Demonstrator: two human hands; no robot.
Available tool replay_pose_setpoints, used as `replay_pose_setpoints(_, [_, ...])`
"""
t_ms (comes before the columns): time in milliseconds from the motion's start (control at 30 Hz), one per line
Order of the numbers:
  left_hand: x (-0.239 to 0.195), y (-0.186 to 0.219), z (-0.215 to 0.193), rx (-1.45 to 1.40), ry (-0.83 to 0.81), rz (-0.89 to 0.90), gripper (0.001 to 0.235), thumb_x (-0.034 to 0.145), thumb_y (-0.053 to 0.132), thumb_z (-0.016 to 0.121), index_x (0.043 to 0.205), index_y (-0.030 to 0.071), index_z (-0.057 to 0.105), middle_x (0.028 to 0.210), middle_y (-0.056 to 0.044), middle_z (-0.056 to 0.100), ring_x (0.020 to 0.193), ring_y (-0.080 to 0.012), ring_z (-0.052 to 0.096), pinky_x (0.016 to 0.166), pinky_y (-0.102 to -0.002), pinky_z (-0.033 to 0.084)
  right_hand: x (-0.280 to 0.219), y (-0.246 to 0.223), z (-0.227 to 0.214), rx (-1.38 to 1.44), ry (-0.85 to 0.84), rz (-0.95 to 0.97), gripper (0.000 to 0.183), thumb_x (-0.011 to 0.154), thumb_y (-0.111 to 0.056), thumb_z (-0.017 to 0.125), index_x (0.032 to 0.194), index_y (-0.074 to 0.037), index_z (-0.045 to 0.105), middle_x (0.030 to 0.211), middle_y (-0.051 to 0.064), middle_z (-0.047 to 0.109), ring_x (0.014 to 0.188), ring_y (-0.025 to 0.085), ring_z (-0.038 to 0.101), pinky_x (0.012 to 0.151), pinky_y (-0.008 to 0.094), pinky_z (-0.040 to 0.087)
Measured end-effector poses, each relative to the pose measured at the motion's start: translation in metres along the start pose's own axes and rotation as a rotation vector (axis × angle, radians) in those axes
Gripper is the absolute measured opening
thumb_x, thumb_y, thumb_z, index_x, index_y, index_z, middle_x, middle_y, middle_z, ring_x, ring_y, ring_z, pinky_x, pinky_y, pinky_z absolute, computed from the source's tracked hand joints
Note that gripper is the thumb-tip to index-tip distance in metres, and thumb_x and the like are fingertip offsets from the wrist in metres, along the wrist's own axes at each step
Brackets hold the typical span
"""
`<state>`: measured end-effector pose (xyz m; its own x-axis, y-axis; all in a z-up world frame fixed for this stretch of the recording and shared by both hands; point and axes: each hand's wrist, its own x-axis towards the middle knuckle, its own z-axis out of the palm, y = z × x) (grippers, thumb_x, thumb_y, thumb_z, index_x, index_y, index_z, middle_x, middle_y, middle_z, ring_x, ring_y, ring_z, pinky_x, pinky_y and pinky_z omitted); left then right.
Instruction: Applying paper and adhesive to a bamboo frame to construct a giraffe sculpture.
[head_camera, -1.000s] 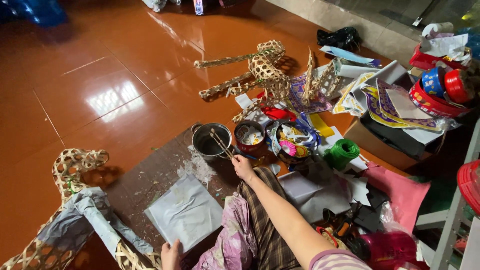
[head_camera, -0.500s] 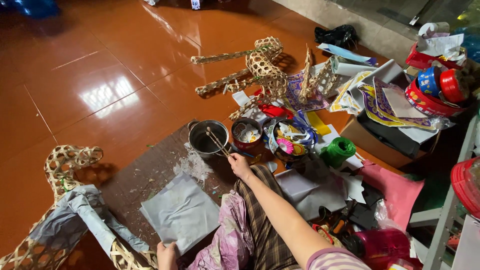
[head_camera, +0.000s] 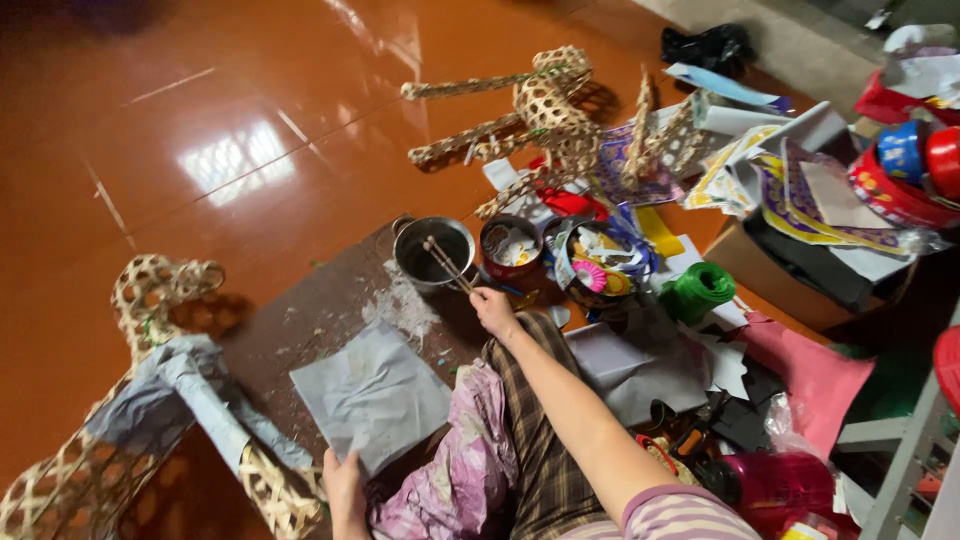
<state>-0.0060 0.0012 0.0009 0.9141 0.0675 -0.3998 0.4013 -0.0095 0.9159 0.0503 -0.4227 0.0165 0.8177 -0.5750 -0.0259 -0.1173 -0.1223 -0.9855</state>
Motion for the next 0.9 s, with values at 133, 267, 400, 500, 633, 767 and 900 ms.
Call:
replay_pose_setpoints(133, [-0.008, 0.016, 0.005, -0.008, 0.033, -0.054, 0.037, 0.091, 0.002, 0.055, 0.126, -0.008, 0.057, 0.114, -0.023, 0.065, 0.099, -0.0306, 0.059, 0.086, -0.038, 0.047, -0.002, -0.005, 0.0, -0.05, -0.036, 0.05, 0.023, 0.098, -0.021, 0.063, 0.093, -0.001, 0.075, 0.06, -0.002, 0.056, 0.049, 0.01, 0.042, 0.044, 0.027, 0.033])
replay_pose_setpoints(267, [-0.003, 0.007, 0.005, 0.025, 0.045, -0.038, 0.041, 0.089, 0.006, 0.057, 0.128, -0.007, 0.059, 0.118, -0.022, 0.067, 0.101, -0.0299, 0.062, 0.088, -0.036, 0.049, -0.009, -0.022, -0.002, 0.1, -0.131, 0.182, 0.02, 0.097, -0.021, 0.064, 0.099, -0.005, 0.075, 0.055, -0.003, 0.051, 0.041, 0.008, 0.037, 0.038, 0.026, 0.025])
replay_pose_setpoints(400, [-0.009, 0.016, 0.007, 0.077, 0.042, -0.03, 0.041, 0.089, 0.011, 0.06, 0.127, -0.006, 0.06, 0.118, -0.02, 0.069, 0.101, -0.0281, 0.063, 0.089, -0.034, 0.049, -0.014, -0.031, -0.003, 0.067, -0.218, 0.194, 0.025, 0.096, -0.02, 0.065, 0.106, -0.001, 0.075, 0.06, -0.002, 0.056, 0.046, 0.007, 0.04, 0.042, 0.023, 0.027])
replay_pose_setpoints(500, [-0.01, 0.02, 0.007, 0.04, 0.018, -0.061, 0.037, 0.092, 0.007, 0.059, 0.127, -0.006, 0.058, 0.118, -0.02, 0.068, 0.101, -0.0272, 0.062, 0.089, -0.034, 0.049, -0.016, -0.043, -0.005, 0.07, -0.22, 0.232, 0.024, 0.096, -0.02, 0.064, 0.106, -0.002, 0.076, 0.061, -0.003, 0.056, 0.045, 0.007, 0.039, 0.042, 0.023, 0.025])
replay_pose_setpoints(633, [-0.014, 0.026, 0.007, 0.049, 0.027, -0.082, 0.037, 0.092, 0.005, 0.056, 0.128, -0.005, 0.058, 0.117, -0.019, 0.068, 0.1, -0.0273, 0.062, 0.088, -0.034, 0.049, -0.015, -0.042, -0.005, 0.101, -0.235, 0.251, 0.025, 0.097, -0.021, 0.063, 0.109, -0.003, 0.075, 0.059, -0.004, 0.054, 0.045, 0.006, 0.038, 0.042, 0.023, 0.024])
replay_pose_setpoints(767, [-0.018, 0.034, 0.008, 0.075, 0.026, -0.099, 0.036, 0.092, 0.005, 0.055, 0.126, -0.006, 0.058, 0.116, -0.02, 0.067, 0.098, -0.0279, 0.062, 0.086, -0.035, 0.05, -0.017, -0.047, -0.004, -0.01, -0.218, 0.179, 0.028, 0.096, -0.021, 0.063, 0.11, 0.001, 0.075, 0.067, -0.002, 0.06, 0.053, 0.007, 0.043, 0.048, 0.021, 0.032])
replay_pose_setpoints(900, [-0.018, 0.034, 0.009, 0.022, 0.021, -0.073, 0.037, 0.091, 0.002, 0.054, 0.128, -0.005, 0.058, 0.119, -0.019, 0.066, 0.101, -0.0275, 0.061, 0.088, -0.034, 0.048, -0.021, -0.057, -0.006, 0.121, -0.241, 0.27, 0.024, 0.098, -0.019, 0.062, 0.11, -0.002, 0.075, 0.058, -0.005, 0.052, 0.043, 0.006, 0.036, 0.041, 0.022, 0.023])
